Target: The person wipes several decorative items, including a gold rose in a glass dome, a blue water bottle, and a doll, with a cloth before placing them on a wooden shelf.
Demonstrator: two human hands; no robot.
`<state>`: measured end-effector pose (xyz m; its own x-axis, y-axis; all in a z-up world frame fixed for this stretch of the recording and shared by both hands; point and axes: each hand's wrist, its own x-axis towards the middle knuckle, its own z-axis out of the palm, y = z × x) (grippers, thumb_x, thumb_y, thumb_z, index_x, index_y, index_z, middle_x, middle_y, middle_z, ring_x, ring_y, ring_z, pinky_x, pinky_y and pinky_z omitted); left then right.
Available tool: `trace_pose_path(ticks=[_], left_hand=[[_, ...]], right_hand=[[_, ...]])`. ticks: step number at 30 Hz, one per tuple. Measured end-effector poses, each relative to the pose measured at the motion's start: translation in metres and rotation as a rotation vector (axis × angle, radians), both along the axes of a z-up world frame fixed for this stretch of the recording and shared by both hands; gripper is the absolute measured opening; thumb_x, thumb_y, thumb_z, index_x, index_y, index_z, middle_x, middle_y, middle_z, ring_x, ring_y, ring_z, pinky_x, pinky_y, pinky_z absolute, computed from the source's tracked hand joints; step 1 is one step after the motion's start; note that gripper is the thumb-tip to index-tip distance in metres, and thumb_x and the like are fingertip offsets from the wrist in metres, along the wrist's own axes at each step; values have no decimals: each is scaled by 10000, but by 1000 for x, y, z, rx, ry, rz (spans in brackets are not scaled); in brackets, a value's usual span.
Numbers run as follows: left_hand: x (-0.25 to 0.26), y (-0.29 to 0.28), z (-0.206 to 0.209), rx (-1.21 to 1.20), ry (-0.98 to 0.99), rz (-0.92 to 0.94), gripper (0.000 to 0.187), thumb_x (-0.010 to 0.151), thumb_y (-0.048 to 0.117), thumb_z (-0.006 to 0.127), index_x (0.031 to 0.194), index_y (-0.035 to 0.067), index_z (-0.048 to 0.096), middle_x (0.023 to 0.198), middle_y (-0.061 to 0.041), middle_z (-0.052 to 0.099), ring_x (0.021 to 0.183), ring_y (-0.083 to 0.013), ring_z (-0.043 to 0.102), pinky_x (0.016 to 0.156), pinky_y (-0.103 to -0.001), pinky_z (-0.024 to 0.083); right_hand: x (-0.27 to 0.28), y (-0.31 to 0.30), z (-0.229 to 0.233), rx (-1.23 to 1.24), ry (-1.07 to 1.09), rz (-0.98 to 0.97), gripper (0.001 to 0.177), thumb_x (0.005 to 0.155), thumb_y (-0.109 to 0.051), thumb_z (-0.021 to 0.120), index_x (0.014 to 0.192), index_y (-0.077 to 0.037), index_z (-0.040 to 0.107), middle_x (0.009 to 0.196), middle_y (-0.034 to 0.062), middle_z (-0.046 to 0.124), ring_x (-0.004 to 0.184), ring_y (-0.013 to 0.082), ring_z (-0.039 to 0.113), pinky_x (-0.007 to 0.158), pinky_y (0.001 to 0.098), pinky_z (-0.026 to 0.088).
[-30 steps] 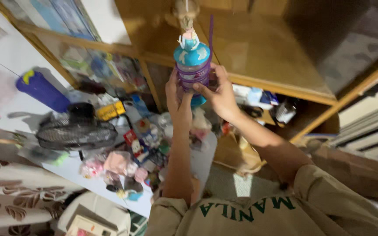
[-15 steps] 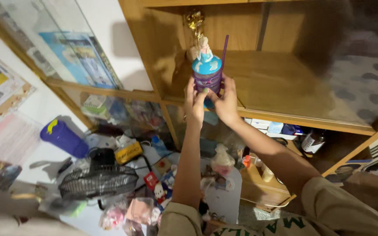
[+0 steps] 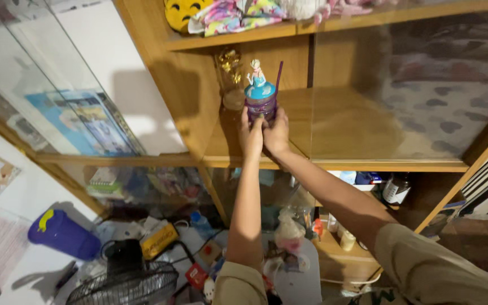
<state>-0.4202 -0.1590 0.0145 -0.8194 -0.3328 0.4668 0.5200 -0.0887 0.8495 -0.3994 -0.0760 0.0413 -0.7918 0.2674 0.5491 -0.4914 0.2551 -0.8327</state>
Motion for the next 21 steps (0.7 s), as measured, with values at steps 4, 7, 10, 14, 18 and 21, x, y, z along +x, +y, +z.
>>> trace_pose_path(ticks=[4, 7, 10, 14, 18, 21], left_hand=[[-24, -1, -3, -130, 77, 141, 647, 922, 144, 703, 1509, 23, 458, 1332, -152, 681, 1207, -234, 649, 1041, -362, 473], [-36, -2, 5, -165, 17, 192, 608, 886, 171, 755, 1424, 18, 518, 1316, -165, 674, 1202, -267, 653, 1026, -383, 493], [-48, -4, 21, -160, 98, 139, 557, 877, 154, 706, 1398, 26, 556, 1299, -168, 696, 1196, -273, 665, 1027, -372, 497], [-54, -8, 29, -181, -70, 196, 495, 835, 164, 691, 1321, 86, 637, 1173, -153, 736, 1097, -298, 693, 949, -382, 509], [-68, -12, 39, -217, -138, 139, 396, 779, 155, 638, 1163, 79, 698, 1018, -166, 760, 963, -333, 715, 869, -428, 535], [-82, -13, 49, -333, -99, 248, 308, 756, 165, 665, 1028, 26, 710, 995, -197, 761, 982, -352, 723, 898, -438, 546]], right_hand=[[-46, -8, -15, -300, -2, 139, 476, 863, 36, 670, 1317, 21, 524, 1257, 178, 680, 1126, 265, 664, 989, 377, 528], [-64, -12, -17, -332, 71, 143, 519, 878, 34, 666, 1362, 28, 478, 1269, 175, 671, 1123, 247, 665, 999, 368, 534], [-66, -20, -14, -325, 121, 106, 565, 848, 58, 657, 1382, 28, 476, 1309, 200, 656, 1170, 270, 652, 1032, 375, 507], [-72, -29, 2, -346, -41, 3, 654, 797, -59, 751, 1395, -41, 487, 1312, 166, 684, 1168, 261, 668, 1022, 365, 511], [-76, -33, 8, -129, -164, -229, 792, 776, -164, 859, 1472, -148, 481, 1319, 204, 603, 1201, 339, 573, 1027, 423, 442], [-80, -38, 16, -188, -50, -200, 805, 761, -196, 856, 1460, -130, 461, 1296, 165, 657, 1176, 294, 629, 1023, 400, 472]])
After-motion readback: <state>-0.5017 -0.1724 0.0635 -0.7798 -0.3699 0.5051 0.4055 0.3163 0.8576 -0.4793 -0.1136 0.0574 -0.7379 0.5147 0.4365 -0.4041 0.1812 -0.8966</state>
